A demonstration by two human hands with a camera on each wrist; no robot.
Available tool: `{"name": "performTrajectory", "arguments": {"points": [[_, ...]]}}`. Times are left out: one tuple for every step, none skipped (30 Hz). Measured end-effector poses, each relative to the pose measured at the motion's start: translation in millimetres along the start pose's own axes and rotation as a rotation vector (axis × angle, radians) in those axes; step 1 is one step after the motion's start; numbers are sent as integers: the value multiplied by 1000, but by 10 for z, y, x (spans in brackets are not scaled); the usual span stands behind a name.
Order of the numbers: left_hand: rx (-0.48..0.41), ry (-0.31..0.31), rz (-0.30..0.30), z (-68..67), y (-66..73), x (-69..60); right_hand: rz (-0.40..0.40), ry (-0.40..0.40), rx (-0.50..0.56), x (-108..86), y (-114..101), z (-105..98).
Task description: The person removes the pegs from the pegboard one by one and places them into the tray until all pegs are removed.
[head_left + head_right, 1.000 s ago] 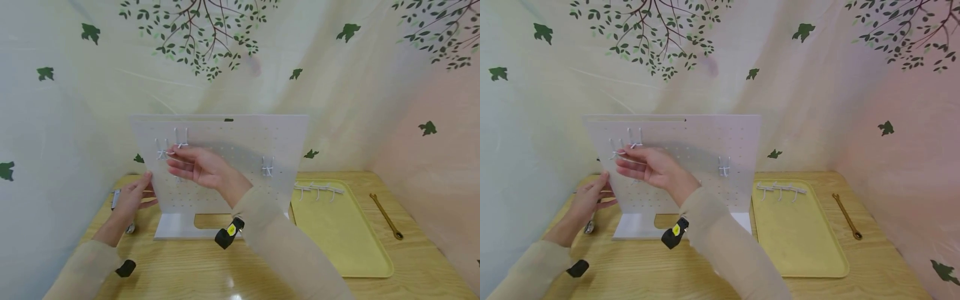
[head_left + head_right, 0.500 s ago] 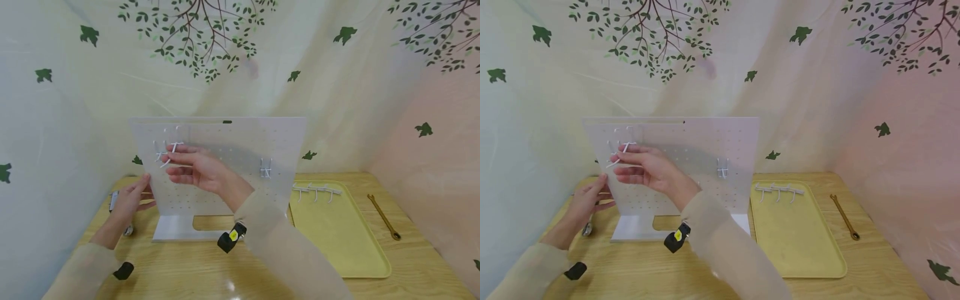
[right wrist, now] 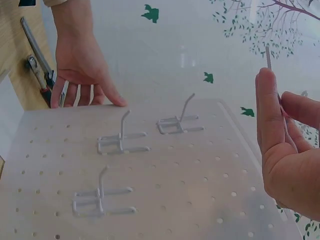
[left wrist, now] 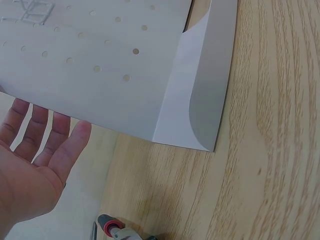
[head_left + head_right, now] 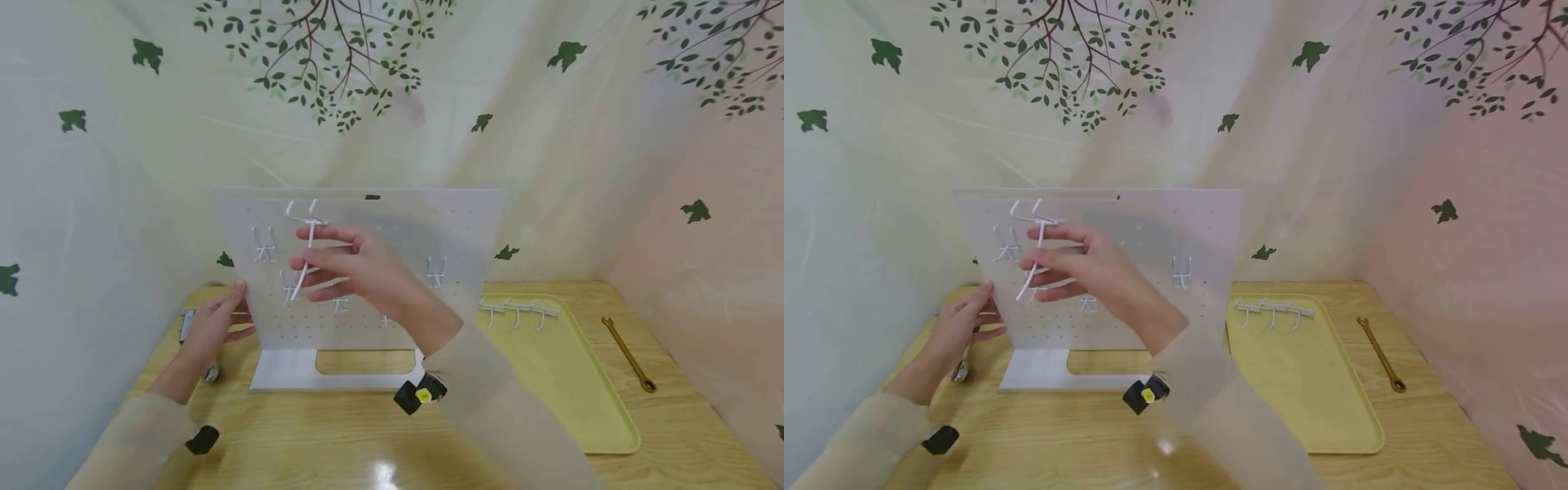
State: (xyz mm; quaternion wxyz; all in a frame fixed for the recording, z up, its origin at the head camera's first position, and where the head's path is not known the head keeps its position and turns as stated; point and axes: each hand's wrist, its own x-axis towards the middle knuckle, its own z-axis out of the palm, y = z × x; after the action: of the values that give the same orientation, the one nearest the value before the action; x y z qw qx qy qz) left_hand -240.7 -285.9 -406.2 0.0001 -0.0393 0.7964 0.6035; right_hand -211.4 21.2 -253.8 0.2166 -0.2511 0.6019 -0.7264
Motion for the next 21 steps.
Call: {"name": "performTrajectory", "arguments": {"points": [[0, 0, 2, -1, -5, -8, -3, 13, -8, -27, -1, -22], [2, -1, 5, -2, -11, -14, -9, 24, -15, -56, -3, -46], [0, -3, 8, -3, -15, -18, -17, 32, -24, -83, -4, -73], [-2, -4, 10, -4, -20, -21, -25, 39, -40, -116, -8, -102], [-3, -4, 12, -3, -22, -24, -35, 50, -54, -148, -7, -135], [-5, -5, 14, -3, -25, -24, -45, 59, -68, -184, -11, -169], [-7, -4, 14, -3, -27, -23, -56, 67, -80, -221, -13, -205], [-10, -3, 13, -3, -30, -20, -66, 75, -93, -262, -16, -242], [-13, -2, 10, -3, -32, -16, -74, 82, -108, -303, -20, -281], [-15, 1, 7, -3, -33, -13, -79, 89, -120, -347, -23, -319], [-16, 3, 3, -2, -35, -9, -84, 97, -131, -391, -27, -357], [-17, 5, -2, -1, -36, -5, -87, 104, -142, -438, -32, -393], [-16, 6, -3, 1, -36, -2, -93, 110, -153, -481, -35, -430], [-16, 5, -5, 3, -37, 1, -98, 115, -163, -527, -38, -467], [-13, 4, -5, 5, -38, 3, -103, 122, -173, -572, -40, -504], [-12, 3, -5, 4, -38, 4, -105, 130, -186, -620, -40, -540], [-12, 0, -4, 3, -37, 4, -107, 140, -203, -669, -41, -575], [-13, -3, -3, 2, -35, 2, -110, 148, -220, -719, -42, -611], [-14, -5, -2, 0, -32, 0, -112, 154, -237, -767, -43, -649], [-16, -7, -1, -3, -30, -2, -113, 162, -257, -819, -45, -686], [-19, -9, 1, -6, -26, -4, -115, 169, -277, -870, -48, -723]]}}
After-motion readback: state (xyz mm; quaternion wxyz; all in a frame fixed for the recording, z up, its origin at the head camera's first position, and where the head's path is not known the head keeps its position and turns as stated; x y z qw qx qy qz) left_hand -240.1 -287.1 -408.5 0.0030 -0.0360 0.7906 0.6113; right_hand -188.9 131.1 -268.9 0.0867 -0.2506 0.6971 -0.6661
